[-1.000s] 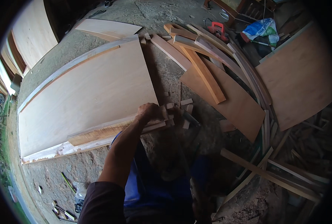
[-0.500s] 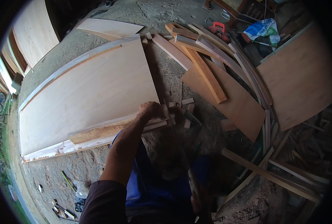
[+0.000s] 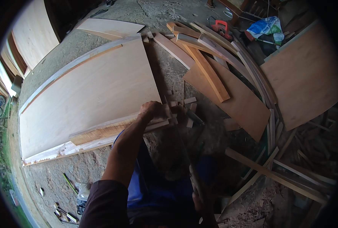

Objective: The person assembles a wooden frame by positioning a large plywood sheet and attaching smaller wooden strips to its edges. They use a square ruler and pencil to mark measurements, then use a hammer and chisel to create joints and fit the pieces together.

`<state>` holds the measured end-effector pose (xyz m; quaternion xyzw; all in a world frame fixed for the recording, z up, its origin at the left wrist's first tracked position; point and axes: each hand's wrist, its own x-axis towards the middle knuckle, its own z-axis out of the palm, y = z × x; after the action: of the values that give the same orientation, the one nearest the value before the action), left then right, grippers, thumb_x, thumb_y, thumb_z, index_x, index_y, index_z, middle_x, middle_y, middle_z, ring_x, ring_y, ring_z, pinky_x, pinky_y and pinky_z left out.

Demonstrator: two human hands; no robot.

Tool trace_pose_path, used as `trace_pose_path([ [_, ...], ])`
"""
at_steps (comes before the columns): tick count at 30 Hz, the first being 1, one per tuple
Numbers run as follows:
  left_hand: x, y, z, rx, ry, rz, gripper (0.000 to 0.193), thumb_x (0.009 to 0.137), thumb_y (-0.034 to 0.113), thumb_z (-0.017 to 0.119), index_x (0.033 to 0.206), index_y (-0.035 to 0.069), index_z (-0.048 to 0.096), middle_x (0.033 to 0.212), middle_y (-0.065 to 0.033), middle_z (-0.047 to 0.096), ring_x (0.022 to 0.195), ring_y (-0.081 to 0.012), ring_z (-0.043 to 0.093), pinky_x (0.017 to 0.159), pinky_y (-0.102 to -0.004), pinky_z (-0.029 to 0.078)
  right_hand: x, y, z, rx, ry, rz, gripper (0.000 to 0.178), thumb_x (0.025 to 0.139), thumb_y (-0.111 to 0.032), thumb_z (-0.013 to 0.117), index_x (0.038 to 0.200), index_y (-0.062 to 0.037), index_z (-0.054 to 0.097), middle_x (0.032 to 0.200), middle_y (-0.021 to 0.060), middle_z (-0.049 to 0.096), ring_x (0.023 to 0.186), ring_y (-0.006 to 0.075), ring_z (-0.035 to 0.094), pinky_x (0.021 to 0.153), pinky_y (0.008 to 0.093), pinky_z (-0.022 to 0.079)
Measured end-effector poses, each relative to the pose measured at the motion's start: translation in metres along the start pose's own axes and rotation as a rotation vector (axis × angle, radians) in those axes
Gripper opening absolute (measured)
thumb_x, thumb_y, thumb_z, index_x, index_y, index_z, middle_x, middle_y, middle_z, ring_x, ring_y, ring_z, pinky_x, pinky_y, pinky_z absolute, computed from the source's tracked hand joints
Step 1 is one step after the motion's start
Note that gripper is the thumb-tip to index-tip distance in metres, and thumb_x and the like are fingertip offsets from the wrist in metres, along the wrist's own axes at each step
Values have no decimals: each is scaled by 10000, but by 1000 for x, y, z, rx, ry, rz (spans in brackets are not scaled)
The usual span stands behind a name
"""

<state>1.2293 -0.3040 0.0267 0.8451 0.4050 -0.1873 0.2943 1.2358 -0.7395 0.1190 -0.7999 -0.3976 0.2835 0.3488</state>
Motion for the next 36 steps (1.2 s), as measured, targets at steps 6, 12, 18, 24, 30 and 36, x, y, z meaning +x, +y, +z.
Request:
trace_pose_path([
  [6,0,-2,28,35,205,91,649,684,564,822,1207,195,711,1132,-118,731,1092,-301,690,942,-445,535,95,10,41,325,219,-220,534,904,-118,652,1414,-13,532,1167,209,694,999,342,713,808,390,566],
  [12,-15,7,7,39,116,33,647,668,566,830,1188,196,722,1133,-107,731,1076,-300,696,938,-442,539,140,4,46,403,58,34,533,886,-170,697,1373,-2,558,1134,240,687,1027,378,698,814,424,549],
  [18,7,-11,13,44,-5,-14,613,663,578,819,1140,202,732,1090,-85,743,1038,-290,710,912,-448,551,-47,-2,-11,6,-89,97,539,942,-194,561,1456,-40,508,1358,187,622,1213,297,643,979,381,512],
  [24,-3,17,14,38,163,63,639,657,577,821,1173,214,720,1108,-92,738,1050,-299,704,922,-436,548,194,-12,48,213,156,-91,560,908,-168,651,1447,-95,519,1049,241,697,941,370,711,721,418,554],
  [30,0,1,-13,10,-32,-16,648,637,574,833,1160,209,723,1102,-88,741,1050,-295,704,916,-432,547,17,-9,-7,25,86,-277,625,876,-91,612,1485,-86,472,1372,218,598,1067,341,698,803,392,569],
  [36,-5,8,20,52,89,45,577,689,558,804,1138,203,728,1076,-94,743,1044,-295,707,904,-440,550,32,36,33,190,232,-274,535,910,-92,592,1432,-5,515,1252,219,659,1081,329,687,889,393,540],
])
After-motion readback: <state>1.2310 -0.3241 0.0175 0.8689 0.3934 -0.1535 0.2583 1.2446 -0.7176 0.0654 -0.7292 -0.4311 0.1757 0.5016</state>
